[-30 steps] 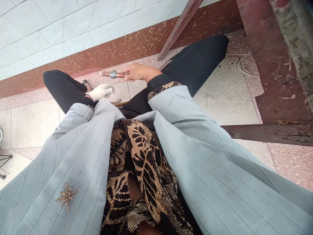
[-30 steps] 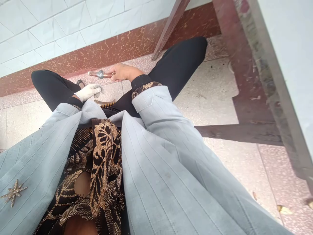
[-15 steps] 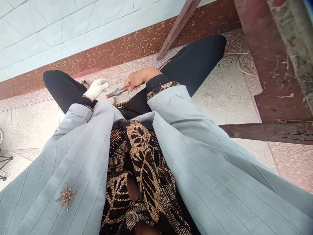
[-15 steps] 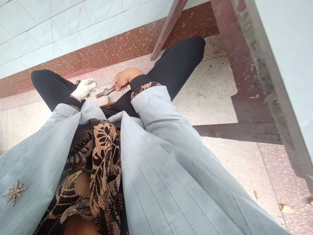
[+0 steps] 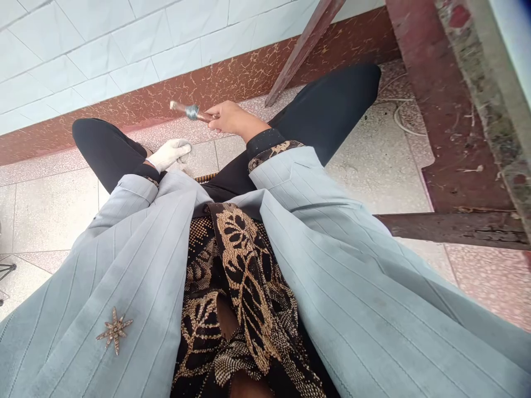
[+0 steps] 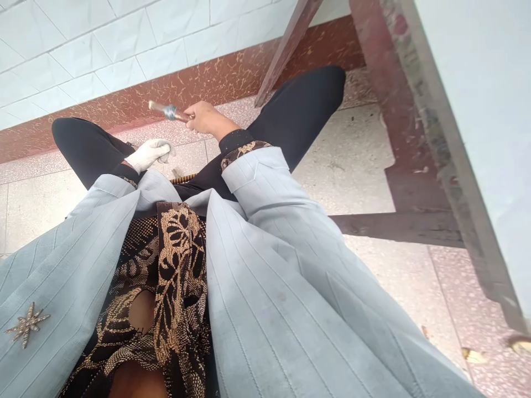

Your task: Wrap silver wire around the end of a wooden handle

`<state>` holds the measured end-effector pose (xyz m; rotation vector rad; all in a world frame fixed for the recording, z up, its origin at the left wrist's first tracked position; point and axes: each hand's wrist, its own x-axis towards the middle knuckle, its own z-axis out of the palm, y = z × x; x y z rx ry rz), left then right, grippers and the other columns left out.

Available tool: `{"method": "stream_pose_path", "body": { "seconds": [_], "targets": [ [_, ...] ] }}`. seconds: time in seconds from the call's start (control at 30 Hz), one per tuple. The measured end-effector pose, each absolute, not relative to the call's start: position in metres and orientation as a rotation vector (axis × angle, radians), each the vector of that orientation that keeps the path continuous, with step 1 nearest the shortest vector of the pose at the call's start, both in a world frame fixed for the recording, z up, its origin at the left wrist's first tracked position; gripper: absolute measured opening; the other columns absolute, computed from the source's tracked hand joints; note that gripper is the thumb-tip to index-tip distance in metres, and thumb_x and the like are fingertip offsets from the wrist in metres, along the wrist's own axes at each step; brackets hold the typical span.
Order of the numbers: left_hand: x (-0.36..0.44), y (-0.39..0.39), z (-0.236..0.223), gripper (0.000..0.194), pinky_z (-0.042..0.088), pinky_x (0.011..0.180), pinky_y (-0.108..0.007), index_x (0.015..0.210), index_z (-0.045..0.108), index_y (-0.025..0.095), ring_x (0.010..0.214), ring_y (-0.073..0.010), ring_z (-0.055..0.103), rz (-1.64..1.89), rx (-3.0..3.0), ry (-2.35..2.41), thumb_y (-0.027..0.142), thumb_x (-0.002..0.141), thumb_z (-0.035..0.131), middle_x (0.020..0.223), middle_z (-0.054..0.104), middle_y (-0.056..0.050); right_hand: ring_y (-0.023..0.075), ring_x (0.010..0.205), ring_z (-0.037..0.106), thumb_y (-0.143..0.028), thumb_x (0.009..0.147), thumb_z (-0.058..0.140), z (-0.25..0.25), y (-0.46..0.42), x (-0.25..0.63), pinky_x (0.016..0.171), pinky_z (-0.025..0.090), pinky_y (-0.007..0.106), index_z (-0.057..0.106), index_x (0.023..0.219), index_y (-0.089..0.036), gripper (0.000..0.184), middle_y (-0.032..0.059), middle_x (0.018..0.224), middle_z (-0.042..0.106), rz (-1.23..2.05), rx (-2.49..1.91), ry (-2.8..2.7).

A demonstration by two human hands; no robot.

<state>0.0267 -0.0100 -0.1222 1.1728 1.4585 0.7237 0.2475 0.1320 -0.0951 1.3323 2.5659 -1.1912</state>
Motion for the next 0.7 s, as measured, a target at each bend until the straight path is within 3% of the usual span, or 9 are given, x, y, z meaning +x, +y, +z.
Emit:
{"method": "stream_pose_path", "body": {
  "seconds": [0.13,0.2,0.37,0.47,0.6,0.7],
  "targets": [
    [0.026,-0.011,-0.122,0.022,0.043,0.066,-0.025,0.082,0.078,0.018,0.061,-0.0119,0.052,0.647,1.257,1.468,0.009,0.101,0.084,0.063,0.061,0.002,0.0371,0.145,0.079,-0.015,0.117,0.084,-0.100,0.138,0.240,0.128,0.059,0.039,0.094,0.140,-0.011,0.025,0.0174,0.115,0.088,-0.913,1.230,2.457],
    [0.025,-0.010,-0.121,0.019,0.043,0.067,-0.025,0.082,0.080,0.017,0.063,-0.0123,0.053,0.642,1.283,1.516,0.008,0.099,0.081,0.064,0.062,0.002,0.0395,0.146,0.081,-0.015,0.115,0.087,-0.100,0.138,0.238,0.128,0.060,0.043,0.097,0.138,-0.011,0.026,0.0177,0.116,0.089,-0.839,1.140,2.386],
    [0.023,-0.005,-0.122,0.014,0.050,0.072,-0.025,0.088,0.077,0.017,0.068,-0.0129,0.060,0.729,1.244,1.630,0.010,0.098,0.085,0.072,0.067,0.002,0.0227,0.122,0.083,-0.028,0.123,0.091,-0.093,0.134,0.244,0.112,0.059,0.030,0.090,0.165,-0.003,0.049,0.0122,0.112,0.088,-0.944,0.968,2.181],
    [0.019,-0.004,-0.123,0.021,0.052,0.071,-0.025,0.091,0.073,0.018,0.066,-0.0123,0.060,0.781,1.191,1.579,0.013,0.103,0.089,0.072,0.064,0.003,0.0145,0.109,0.079,-0.034,0.125,0.092,-0.090,0.135,0.258,0.104,0.054,0.025,0.090,0.163,-0.005,0.048,0.0047,0.105,0.082,-1.151,0.952,2.119],
    [0.017,-0.004,-0.126,0.035,0.054,0.072,-0.028,0.090,0.067,0.021,0.065,-0.0143,0.062,0.875,1.084,1.482,0.021,0.112,0.093,0.069,0.060,0.003,0.0093,0.085,0.063,-0.020,0.121,0.091,-0.092,0.138,0.271,0.091,0.052,0.023,0.090,0.152,-0.003,0.035,-0.0017,0.088,0.073,-1.680,0.753,2.149],
    [0.019,-0.004,-0.128,0.032,0.056,0.075,-0.028,0.093,0.069,0.021,0.065,-0.0141,0.062,0.935,1.037,1.426,0.025,0.115,0.092,0.071,0.063,0.003,0.0100,0.082,0.055,-0.013,0.121,0.084,-0.095,0.139,0.269,0.086,0.052,0.022,0.083,0.159,-0.007,0.039,-0.0015,0.093,0.074,-2.051,0.730,2.274]
  ]
}}
